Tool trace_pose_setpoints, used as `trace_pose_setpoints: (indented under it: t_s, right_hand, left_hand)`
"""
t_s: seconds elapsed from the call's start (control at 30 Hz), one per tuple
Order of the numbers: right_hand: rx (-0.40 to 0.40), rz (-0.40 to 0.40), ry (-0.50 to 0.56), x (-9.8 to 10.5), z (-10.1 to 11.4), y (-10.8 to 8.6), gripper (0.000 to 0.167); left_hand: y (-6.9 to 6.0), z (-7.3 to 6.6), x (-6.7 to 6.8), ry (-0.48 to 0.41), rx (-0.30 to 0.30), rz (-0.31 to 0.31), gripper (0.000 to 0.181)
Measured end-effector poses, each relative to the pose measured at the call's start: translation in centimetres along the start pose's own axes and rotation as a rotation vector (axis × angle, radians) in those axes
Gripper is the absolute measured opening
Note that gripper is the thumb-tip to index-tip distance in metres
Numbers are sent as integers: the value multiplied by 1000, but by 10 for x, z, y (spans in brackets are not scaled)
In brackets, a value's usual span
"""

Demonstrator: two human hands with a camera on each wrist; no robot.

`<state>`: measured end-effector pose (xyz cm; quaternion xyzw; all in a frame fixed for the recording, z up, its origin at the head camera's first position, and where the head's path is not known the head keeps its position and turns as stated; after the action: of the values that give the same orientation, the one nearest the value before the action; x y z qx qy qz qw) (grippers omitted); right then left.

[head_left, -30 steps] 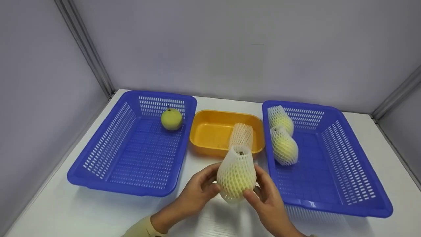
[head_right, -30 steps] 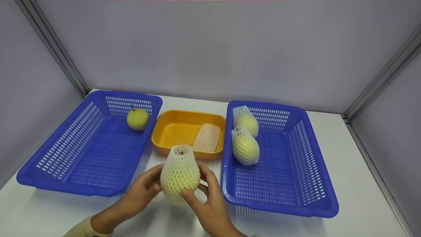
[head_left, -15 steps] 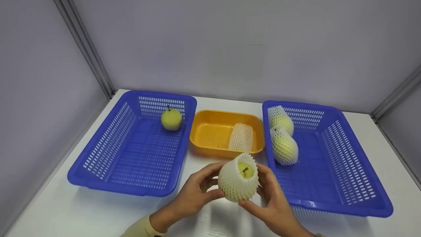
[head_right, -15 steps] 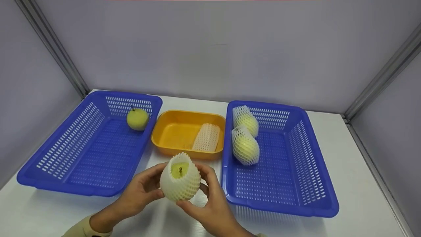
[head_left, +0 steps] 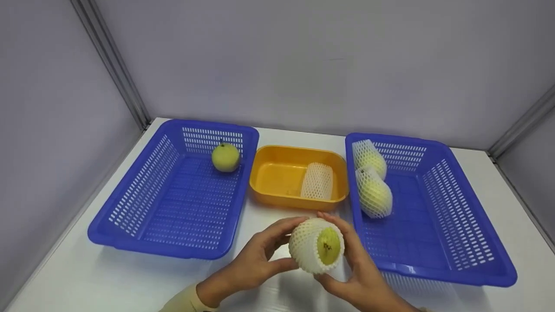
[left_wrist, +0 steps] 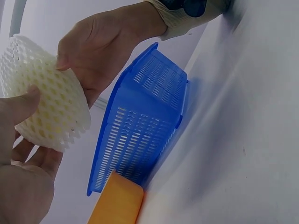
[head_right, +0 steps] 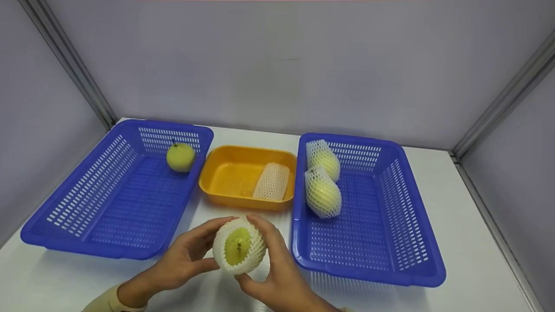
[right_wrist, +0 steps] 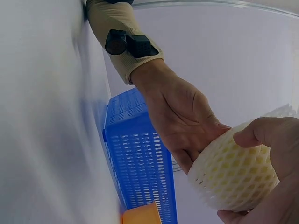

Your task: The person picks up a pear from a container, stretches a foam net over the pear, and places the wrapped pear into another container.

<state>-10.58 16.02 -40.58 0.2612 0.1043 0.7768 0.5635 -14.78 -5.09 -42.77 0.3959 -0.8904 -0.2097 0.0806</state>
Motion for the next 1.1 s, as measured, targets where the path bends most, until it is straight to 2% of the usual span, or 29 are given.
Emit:
trace_pose_setpoints:
  t_s: [0.17, 0.33, 0.47, 0.53, 0.6, 0.7, 0.77, 0.83, 0.97, 1.1]
  right_hand:
    - [-149, -34, -13, 1, 0, -2, 90]
    - [-249, -29, -3, 7, -1, -2, 94]
    - [-290, -20, 27, 15, 0, 2, 94]
    - [-306, -17, 43, 21, 2, 4, 95]
    - [-328, -7, 48, 31, 4, 6, 96]
    - [-390, 13, 35, 53, 10, 11, 97]
    - [-427, 37, 12, 70, 14, 15, 94]
    - [-458, 57, -39, 88, 19, 20, 91]
    - [-467, 108, -148, 118, 21, 30, 88]
    - [-498, 158, -284, 144, 14, 40, 84]
  left_hand:
    - [-2, 3, -1, -30, 46, -12, 66]
    - [-1, 6, -3, -46, 110, -26, 66]
    - [5, 6, -6, -44, 161, -47, 63]
    - [10, 8, -10, -48, 209, -81, 59]
    - [15, 11, -14, -60, 283, -143, 52]
    - [21, 18, -25, -111, 446, -229, 39]
    - [25, 23, -33, -146, 543, -252, 36]
    - [31, 27, -41, -180, 616, -234, 38]
    - [46, 30, -55, -211, 668, -198, 36]
    - [58, 34, -67, -223, 670, -202, 31]
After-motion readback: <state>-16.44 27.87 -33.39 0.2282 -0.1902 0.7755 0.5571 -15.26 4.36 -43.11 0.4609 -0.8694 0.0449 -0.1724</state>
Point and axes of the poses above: each hand's wrist, its own y-axis towards the middle knuckle, its own x-axis out of the back of the hand, z = x × y, the point moved 2 cm from there along y, towards the middle knuckle, and after that the axes turned 2 degrees about -y, right-handed, at the moved point
